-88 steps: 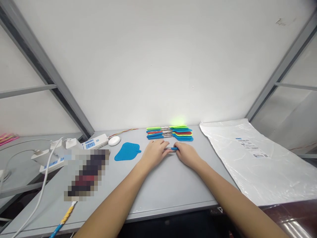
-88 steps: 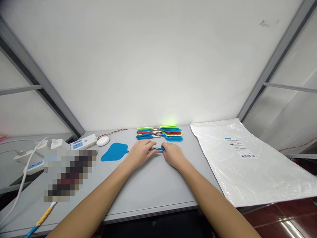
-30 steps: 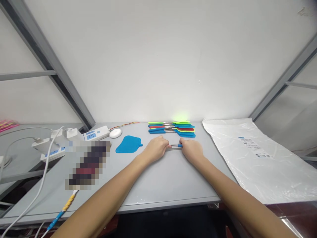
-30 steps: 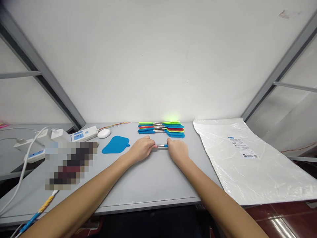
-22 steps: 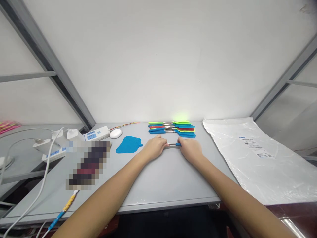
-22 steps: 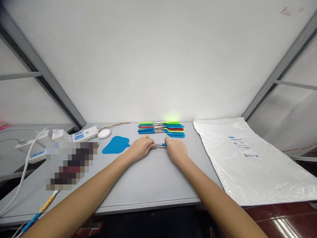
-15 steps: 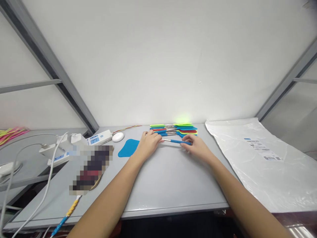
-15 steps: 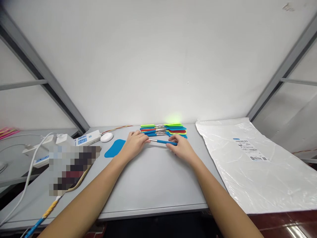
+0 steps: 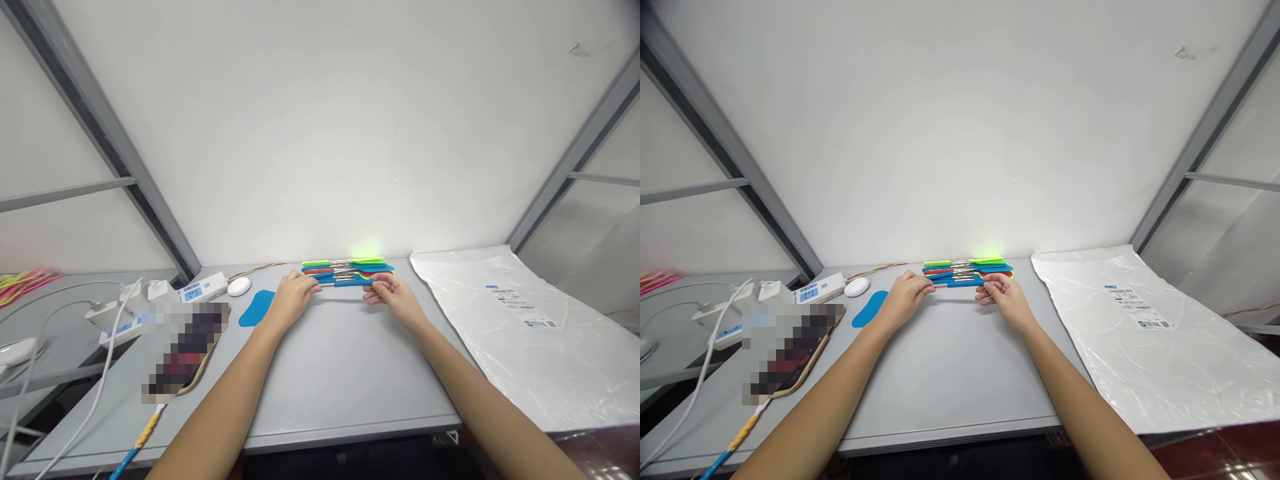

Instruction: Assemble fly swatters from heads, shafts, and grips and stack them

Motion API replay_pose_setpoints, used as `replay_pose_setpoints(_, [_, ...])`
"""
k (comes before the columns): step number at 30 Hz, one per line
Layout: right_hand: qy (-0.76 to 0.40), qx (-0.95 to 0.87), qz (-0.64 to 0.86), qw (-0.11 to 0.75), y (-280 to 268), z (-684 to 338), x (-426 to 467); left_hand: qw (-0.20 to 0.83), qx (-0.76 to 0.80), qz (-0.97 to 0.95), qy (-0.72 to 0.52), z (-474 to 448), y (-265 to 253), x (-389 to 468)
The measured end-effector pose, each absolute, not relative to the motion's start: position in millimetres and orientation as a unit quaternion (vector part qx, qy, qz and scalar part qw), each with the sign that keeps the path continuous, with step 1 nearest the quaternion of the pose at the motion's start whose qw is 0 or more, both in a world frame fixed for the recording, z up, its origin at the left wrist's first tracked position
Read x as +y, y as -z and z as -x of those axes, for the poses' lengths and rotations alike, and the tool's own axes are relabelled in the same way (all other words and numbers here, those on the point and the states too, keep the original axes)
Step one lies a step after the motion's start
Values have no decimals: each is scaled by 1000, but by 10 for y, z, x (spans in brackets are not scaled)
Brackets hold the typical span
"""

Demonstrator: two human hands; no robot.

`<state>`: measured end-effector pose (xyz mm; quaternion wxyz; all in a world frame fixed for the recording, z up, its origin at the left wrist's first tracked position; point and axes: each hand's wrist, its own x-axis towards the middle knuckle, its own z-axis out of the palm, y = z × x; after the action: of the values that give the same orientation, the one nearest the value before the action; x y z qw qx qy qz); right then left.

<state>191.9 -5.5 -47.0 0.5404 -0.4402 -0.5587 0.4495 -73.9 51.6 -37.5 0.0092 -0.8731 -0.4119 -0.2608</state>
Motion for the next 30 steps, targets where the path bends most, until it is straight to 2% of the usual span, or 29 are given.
replay_pose_setpoints(13, [-273,-610,534,517,502,-1804,-163,-23,-399,886,236,717,338,442])
replay_pose_setpoints(21, [-241,-652,572,437,489,-1845,-179,-45,-421,873,241,736,358,438])
replay_pose_setpoints(27, [-126,-708,629,296,436,-1763,-257,-58,-451,852,261,726,363,446])
replay_pose_setpoints(30, [-157,-715,605,312,423,-1729,-289,-64,-453,848,267,727,352,465])
